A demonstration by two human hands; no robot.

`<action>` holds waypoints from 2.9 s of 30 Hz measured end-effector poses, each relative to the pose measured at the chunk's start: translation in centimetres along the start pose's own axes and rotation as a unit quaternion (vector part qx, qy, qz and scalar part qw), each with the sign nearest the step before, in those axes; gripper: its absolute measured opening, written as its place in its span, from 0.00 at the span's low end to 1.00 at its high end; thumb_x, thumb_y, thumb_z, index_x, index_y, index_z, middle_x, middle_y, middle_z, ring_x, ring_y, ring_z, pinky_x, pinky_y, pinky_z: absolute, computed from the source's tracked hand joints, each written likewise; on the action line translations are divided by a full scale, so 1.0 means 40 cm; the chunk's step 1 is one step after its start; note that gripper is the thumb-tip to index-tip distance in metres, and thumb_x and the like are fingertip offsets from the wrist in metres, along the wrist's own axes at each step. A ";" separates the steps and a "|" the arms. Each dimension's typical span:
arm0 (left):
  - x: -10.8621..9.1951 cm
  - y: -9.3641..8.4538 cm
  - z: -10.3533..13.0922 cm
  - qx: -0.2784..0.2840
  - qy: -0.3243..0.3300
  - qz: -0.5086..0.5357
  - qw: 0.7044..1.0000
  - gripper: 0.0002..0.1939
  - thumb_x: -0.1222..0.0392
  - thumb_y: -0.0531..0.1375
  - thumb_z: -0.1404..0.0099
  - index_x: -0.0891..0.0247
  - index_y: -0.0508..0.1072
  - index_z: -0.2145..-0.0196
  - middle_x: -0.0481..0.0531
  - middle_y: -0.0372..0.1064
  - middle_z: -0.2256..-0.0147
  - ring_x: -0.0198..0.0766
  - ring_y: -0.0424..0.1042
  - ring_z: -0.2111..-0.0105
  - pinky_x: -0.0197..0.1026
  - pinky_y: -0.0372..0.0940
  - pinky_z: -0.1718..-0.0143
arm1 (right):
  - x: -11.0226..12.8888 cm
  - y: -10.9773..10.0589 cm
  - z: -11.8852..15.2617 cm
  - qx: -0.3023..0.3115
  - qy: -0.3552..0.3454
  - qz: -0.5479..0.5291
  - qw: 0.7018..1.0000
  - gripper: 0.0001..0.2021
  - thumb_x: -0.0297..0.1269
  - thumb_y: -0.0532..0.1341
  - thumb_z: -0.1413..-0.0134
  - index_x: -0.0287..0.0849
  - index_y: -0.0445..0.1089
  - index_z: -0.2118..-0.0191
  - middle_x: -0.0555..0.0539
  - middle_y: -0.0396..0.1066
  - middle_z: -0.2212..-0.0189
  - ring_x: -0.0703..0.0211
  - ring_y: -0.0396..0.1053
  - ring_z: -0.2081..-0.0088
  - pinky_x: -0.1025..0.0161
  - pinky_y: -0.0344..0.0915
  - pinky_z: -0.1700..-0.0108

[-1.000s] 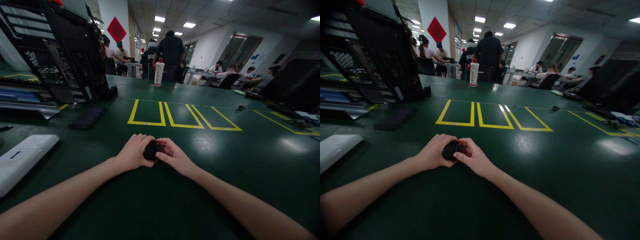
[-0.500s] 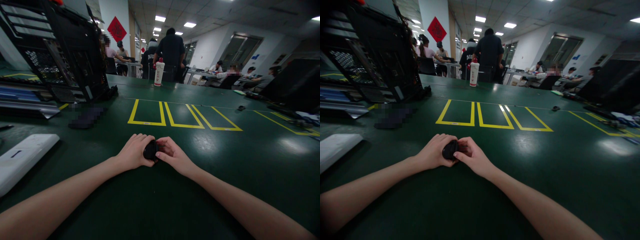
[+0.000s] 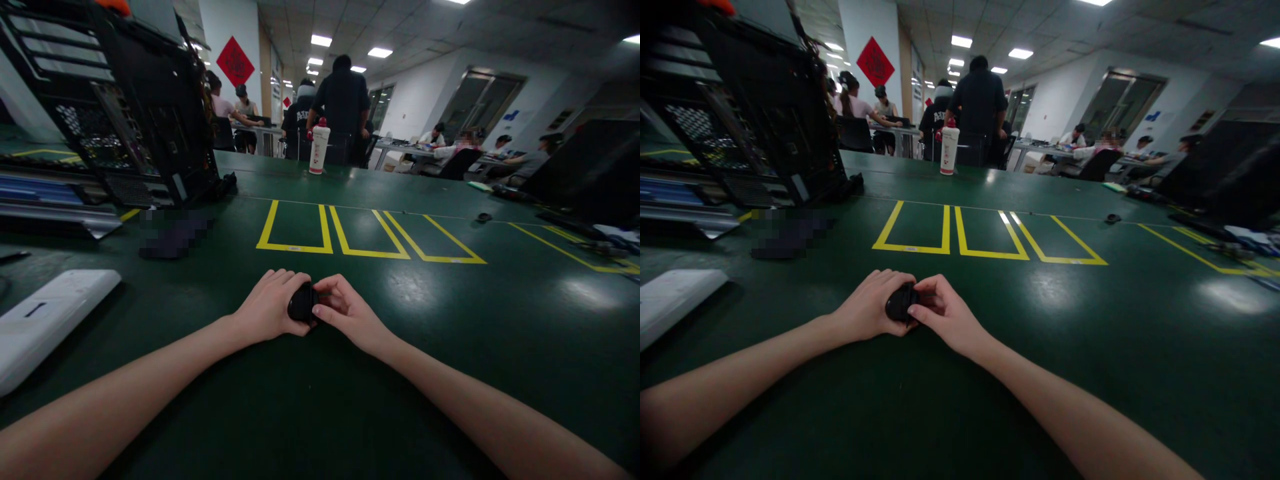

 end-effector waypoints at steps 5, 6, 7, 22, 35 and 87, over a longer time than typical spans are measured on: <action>0.000 0.000 0.000 0.003 -0.001 -0.001 1.000 0.26 0.51 0.62 0.50 0.63 0.62 0.55 0.54 0.66 0.60 0.45 0.65 0.63 0.45 0.59 0.63 | 0.003 -0.003 0.003 0.022 0.018 0.001 1.000 0.16 0.32 0.60 0.48 0.44 0.58 0.54 0.46 0.62 0.54 0.57 0.65 0.51 0.54 0.64 0.50; 0.000 0.000 0.000 0.004 -0.003 -0.003 1.000 0.26 0.51 0.62 0.50 0.63 0.62 0.55 0.54 0.66 0.60 0.45 0.65 0.63 0.46 0.59 0.63 | 0.003 -0.003 0.005 0.029 0.016 -0.007 0.999 0.17 0.30 0.61 0.49 0.44 0.58 0.54 0.47 0.62 0.54 0.57 0.64 0.51 0.54 0.63 0.49; 0.000 0.000 0.000 0.005 -0.005 -0.006 1.000 0.27 0.52 0.63 0.51 0.63 0.62 0.55 0.54 0.66 0.60 0.45 0.65 0.63 0.46 0.59 0.63 | 0.003 -0.003 0.006 0.034 0.013 -0.011 0.999 0.18 0.29 0.62 0.51 0.44 0.57 0.55 0.47 0.62 0.54 0.57 0.64 0.51 0.54 0.63 0.48; 0.007 0.008 -0.003 -0.006 0.000 -0.009 1.000 0.27 0.50 0.63 0.51 0.63 0.62 0.56 0.53 0.66 0.61 0.45 0.65 0.63 0.45 0.58 0.63 | -0.002 -0.004 0.000 0.026 0.007 -0.016 1.000 0.16 0.30 0.61 0.50 0.44 0.59 0.55 0.47 0.63 0.56 0.57 0.65 0.52 0.54 0.64 0.51; 0.005 0.001 -0.002 0.004 -0.011 0.015 1.000 0.27 0.51 0.63 0.50 0.64 0.63 0.55 0.53 0.67 0.61 0.44 0.65 0.64 0.45 0.59 0.63 | 0.002 -0.004 -0.002 0.001 0.002 0.019 1.000 0.16 0.31 0.59 0.47 0.46 0.59 0.52 0.47 0.62 0.54 0.58 0.65 0.51 0.57 0.65 0.51; 0.004 -0.001 -0.004 -0.002 -0.001 0.046 0.999 0.25 0.56 0.64 0.52 0.62 0.62 0.57 0.52 0.65 0.60 0.44 0.64 0.63 0.45 0.58 0.62 | 0.000 0.002 0.006 0.013 -0.025 0.026 0.999 0.16 0.29 0.61 0.51 0.46 0.58 0.56 0.48 0.60 0.53 0.58 0.65 0.51 0.54 0.64 0.49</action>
Point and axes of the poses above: each hand's wrist, its own z-axis away from the middle knuckle, its own y-axis out of the palm, x = y × z, the point moved 3 cm from there along -z, towards the middle knuckle
